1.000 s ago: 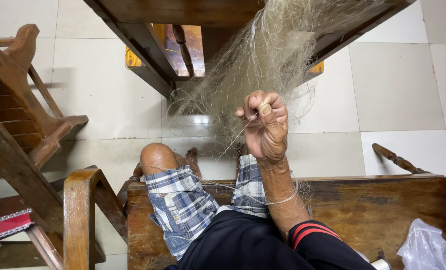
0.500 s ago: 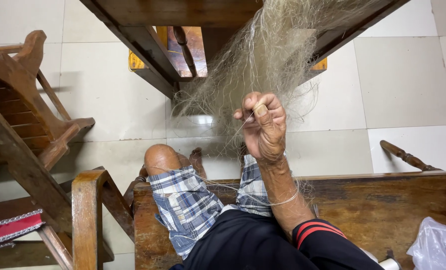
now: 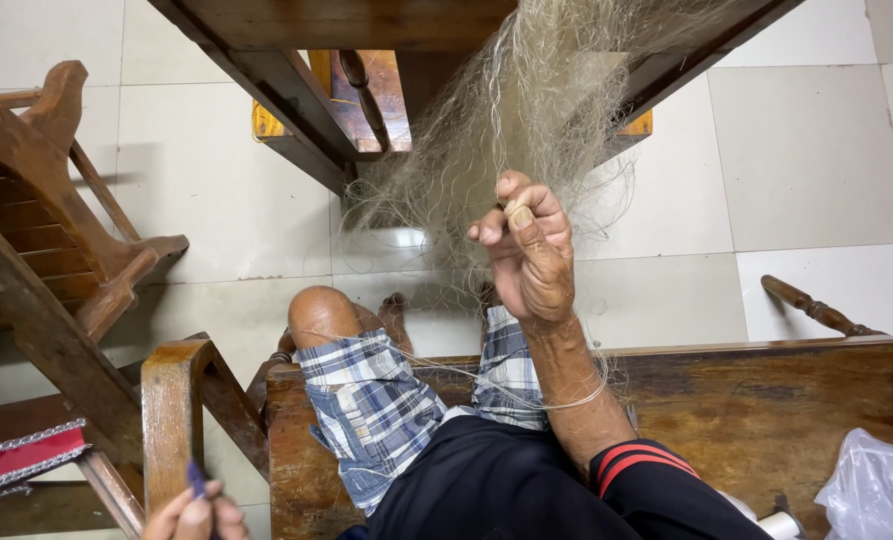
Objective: Repairing a fine fishing net using scissors and a netting tool
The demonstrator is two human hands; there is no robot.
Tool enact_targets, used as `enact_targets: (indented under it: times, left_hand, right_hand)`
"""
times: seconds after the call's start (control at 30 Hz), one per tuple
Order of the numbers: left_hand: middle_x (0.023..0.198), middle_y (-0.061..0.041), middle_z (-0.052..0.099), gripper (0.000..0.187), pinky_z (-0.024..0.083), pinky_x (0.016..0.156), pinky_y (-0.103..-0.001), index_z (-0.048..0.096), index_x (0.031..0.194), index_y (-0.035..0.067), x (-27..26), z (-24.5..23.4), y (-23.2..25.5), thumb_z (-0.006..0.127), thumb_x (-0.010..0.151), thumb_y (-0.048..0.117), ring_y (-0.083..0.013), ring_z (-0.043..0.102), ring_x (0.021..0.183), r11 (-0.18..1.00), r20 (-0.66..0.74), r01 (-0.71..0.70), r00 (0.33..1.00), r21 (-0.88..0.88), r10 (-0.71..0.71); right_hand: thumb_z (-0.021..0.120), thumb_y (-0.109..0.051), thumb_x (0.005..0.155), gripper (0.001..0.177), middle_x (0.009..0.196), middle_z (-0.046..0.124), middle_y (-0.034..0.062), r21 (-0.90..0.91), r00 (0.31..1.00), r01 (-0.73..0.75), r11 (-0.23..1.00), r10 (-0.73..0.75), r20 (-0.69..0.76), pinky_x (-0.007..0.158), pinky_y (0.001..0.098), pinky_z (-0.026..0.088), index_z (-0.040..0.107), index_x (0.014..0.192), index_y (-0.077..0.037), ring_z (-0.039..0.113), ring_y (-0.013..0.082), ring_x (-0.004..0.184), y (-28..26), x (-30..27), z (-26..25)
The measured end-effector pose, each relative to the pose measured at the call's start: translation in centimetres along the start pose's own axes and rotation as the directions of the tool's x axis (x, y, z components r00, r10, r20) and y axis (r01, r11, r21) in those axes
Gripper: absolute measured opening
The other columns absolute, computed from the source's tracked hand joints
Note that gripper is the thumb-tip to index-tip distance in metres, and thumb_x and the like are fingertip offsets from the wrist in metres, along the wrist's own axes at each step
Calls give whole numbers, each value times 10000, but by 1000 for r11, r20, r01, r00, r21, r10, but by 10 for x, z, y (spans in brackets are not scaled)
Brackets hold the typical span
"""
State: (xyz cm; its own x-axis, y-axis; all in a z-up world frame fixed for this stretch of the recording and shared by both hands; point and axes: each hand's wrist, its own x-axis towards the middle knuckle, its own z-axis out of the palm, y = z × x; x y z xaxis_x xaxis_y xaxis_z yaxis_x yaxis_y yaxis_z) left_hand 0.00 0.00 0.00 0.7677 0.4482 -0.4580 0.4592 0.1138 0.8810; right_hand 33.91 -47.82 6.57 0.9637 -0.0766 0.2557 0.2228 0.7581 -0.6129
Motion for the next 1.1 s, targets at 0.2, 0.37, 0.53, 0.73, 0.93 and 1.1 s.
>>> enact_targets:
  times: [0.2, 0.37, 0.53, 0.73, 0.93, 1.1]
  left_hand:
    - [829, -245, 847, 333, 597, 423, -400, 827, 1386, -78, 4, 73, 34, 686, 1182, 144, -320, 788, 526, 989, 149, -88, 986, 120, 70]
    - [807, -248, 801, 335, 524, 440, -373, 828, 1366, -93, 15, 93, 19, 692, 1185, 154, -308, 720, 489, 994, 131, -61, 990, 89, 49]
    - [949, -165, 870, 302, 651, 461, -333, 815, 1377, -14, 24, 102, 60, 615, 1237, 164, -235, 812, 627, 963, 208, -239, 955, 126, 210]
    - [1081, -129, 784, 284, 663, 537, -351, 737, 1466, 21, 50, 182, 183, 577, 1311, 197, -226, 738, 772, 654, 166, -437, 885, 618, 435]
    - [1125, -111, 607, 284, 727, 555, -391, 586, 1567, 134, 61, 305, 292, 609, 1291, 202, -234, 598, 653, 96, 700, -943, 302, 318, 647]
    - [1123, -91, 503, 281, 706, 508, -308, 633, 1511, 43, 64, 362, 325, 526, 1279, -76, -169, 634, 698, -344, 877, -913, 30, 219, 479]
  right_hand:
    - [785, -152, 1221, 98, 1490, 612, 95, 55, 999, -42, 998, 42, 0, 1164, 472, 664, 706, 1221, -93, 790, 167, 996, 2, -2, -5]
    - [734, -120, 1246, 87, 1493, 581, 103, 147, 996, -92, 985, 92, 7, 1247, 525, 635, 653, 1236, -91, 779, 156, 995, 0, -5, -8]
    - [743, -129, 1241, 82, 1467, 592, 107, 159, 992, -123, 979, 122, 15, 1168, 447, 670, 673, 1231, -88, 693, 95, 877, -2, -7, -7]
    - [748, -90, 1230, 110, 1427, 602, 106, 137, 995, -96, 986, 98, -9, 1074, 378, 648, 653, 1174, -85, 601, 68, 738, -13, -11, -1]
    - [743, -118, 1238, 100, 1426, 627, 108, 80, 997, -70, 994, 69, 13, 999, 367, 601, 664, 1183, -94, 577, 44, 701, -20, -14, -4]
    - [799, -151, 1210, 124, 1409, 627, 95, 68, 996, -90, 994, 89, 14, 972, 340, 581, 691, 1193, -92, 530, 30, 678, -26, -13, 1]
